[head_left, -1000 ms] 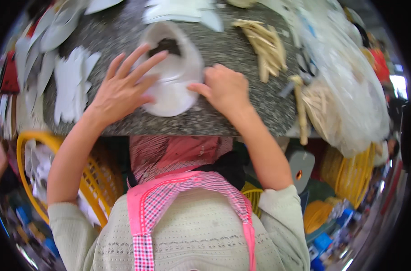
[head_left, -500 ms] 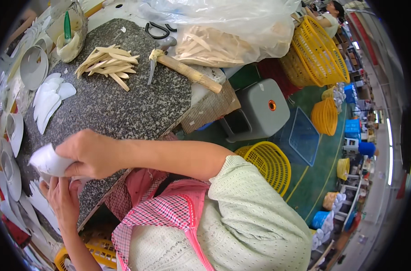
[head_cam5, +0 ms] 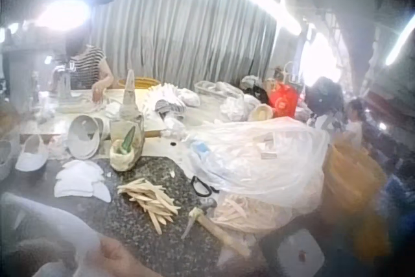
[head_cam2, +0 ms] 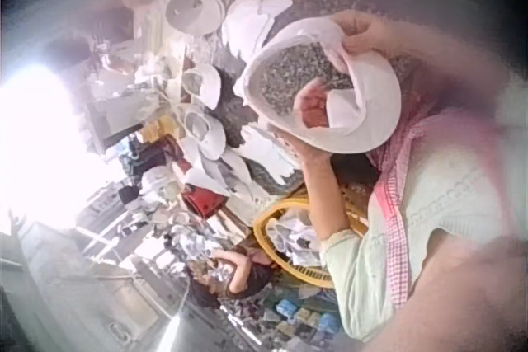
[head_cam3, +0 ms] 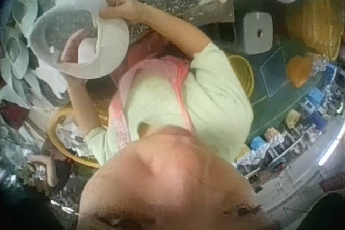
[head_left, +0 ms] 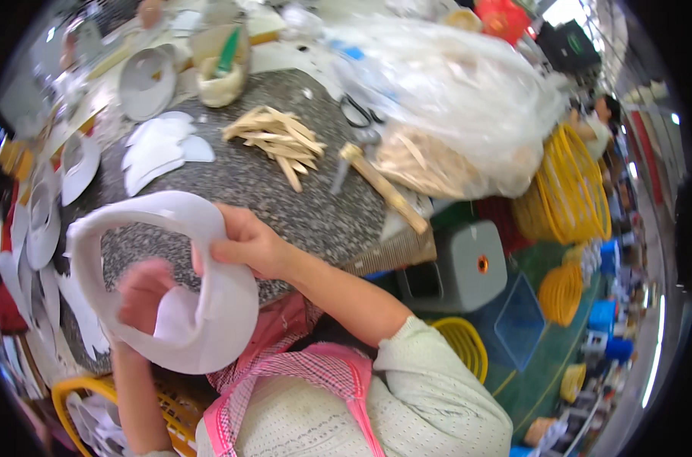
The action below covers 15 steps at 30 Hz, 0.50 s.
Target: The person assembles shoe uppers by fitting, gluing, and pressing fabric shoe lining pieces and decorative bows together by hand.
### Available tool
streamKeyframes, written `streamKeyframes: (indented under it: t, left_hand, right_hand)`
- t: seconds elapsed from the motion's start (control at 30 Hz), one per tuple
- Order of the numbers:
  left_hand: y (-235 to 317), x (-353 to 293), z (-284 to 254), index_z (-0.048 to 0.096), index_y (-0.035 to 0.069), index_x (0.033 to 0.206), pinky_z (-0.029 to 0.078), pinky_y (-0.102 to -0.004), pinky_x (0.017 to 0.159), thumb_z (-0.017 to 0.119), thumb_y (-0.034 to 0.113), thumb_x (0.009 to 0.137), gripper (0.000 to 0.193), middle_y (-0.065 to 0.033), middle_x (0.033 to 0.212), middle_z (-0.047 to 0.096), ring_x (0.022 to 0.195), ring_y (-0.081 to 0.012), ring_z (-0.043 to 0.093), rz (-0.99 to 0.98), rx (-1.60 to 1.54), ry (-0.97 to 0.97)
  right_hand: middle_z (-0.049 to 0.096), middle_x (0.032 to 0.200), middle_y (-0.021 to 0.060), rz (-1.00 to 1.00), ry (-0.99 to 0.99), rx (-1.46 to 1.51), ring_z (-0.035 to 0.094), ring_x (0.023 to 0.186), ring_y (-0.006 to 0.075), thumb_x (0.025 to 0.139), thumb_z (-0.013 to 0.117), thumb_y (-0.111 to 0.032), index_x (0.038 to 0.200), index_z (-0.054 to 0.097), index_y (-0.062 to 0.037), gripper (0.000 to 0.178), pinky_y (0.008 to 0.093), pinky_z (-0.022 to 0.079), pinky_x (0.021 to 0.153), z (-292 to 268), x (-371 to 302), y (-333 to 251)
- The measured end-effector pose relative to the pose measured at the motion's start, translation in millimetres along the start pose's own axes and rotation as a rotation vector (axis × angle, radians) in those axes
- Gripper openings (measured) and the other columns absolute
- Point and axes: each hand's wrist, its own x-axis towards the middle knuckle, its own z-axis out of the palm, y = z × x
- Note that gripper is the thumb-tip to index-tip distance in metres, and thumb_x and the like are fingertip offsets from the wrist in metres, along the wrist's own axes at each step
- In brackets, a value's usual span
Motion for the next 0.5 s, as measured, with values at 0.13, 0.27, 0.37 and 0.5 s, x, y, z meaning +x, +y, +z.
streamKeyframes:
  t: [0.13,0.27,0.37,0.5]
  left_hand:
    - [-33.8,25.2,29.4,0.061,-0.005,0.099,0.036,-0.0298,0.079,0.049,0.075,0.071,0.086,-0.0115,0.096,0.059,0.088,-0.0230,0.050,0.586,-0.233,-0.518]
    - [-31.8,4.3,4.8,0.052,0.004,0.119,0.036,-0.0392,0.092,0.071,0.050,0.064,0.074,-0.0177,0.121,0.050,0.111,-0.0269,0.046,0.290,-0.267,-0.220]
    - [-16.8,19.5,25.7,0.052,0.000,0.116,0.047,-0.0345,0.078,0.075,0.050,0.061,0.078,-0.0205,0.093,0.063,0.091,-0.0284,0.061,0.130,-0.444,-0.436]
    - [12.2,35.8,19.7,0.067,0.005,0.097,0.050,-0.0308,0.064,0.064,0.003,0.068,0.029,-0.0094,0.081,0.067,0.073,-0.0174,0.064,0.058,0.776,0.208]
  right_hand:
    - [0.062,0.093,0.0045,0.268,-0.113,0.086,0.057,0.080,0.0092,0.078,0.065,-0.015,0.110,0.056,0.0027,0.038,0.0241,0.046,0.072,-10.0,-2.6,5.6]
    - [0.063,0.087,0.0045,0.337,-0.033,-0.043,0.057,0.074,0.0089,0.071,0.066,-0.017,0.105,0.059,0.0030,0.040,0.0231,0.046,0.067,-25.5,-5.3,5.8]
    - [0.062,0.083,0.0024,0.314,0.058,-0.057,0.055,0.071,0.0073,0.068,0.066,-0.021,0.101,0.060,0.0016,0.041,0.0222,0.044,0.063,-28.4,-4.2,0.4]
    - [0.060,0.078,0.0015,-0.077,0.352,-0.837,0.055,0.068,0.0088,0.079,0.061,-0.012,0.092,0.061,-0.0012,0.018,0.0239,0.043,0.061,-32.9,2.0,-2.0]
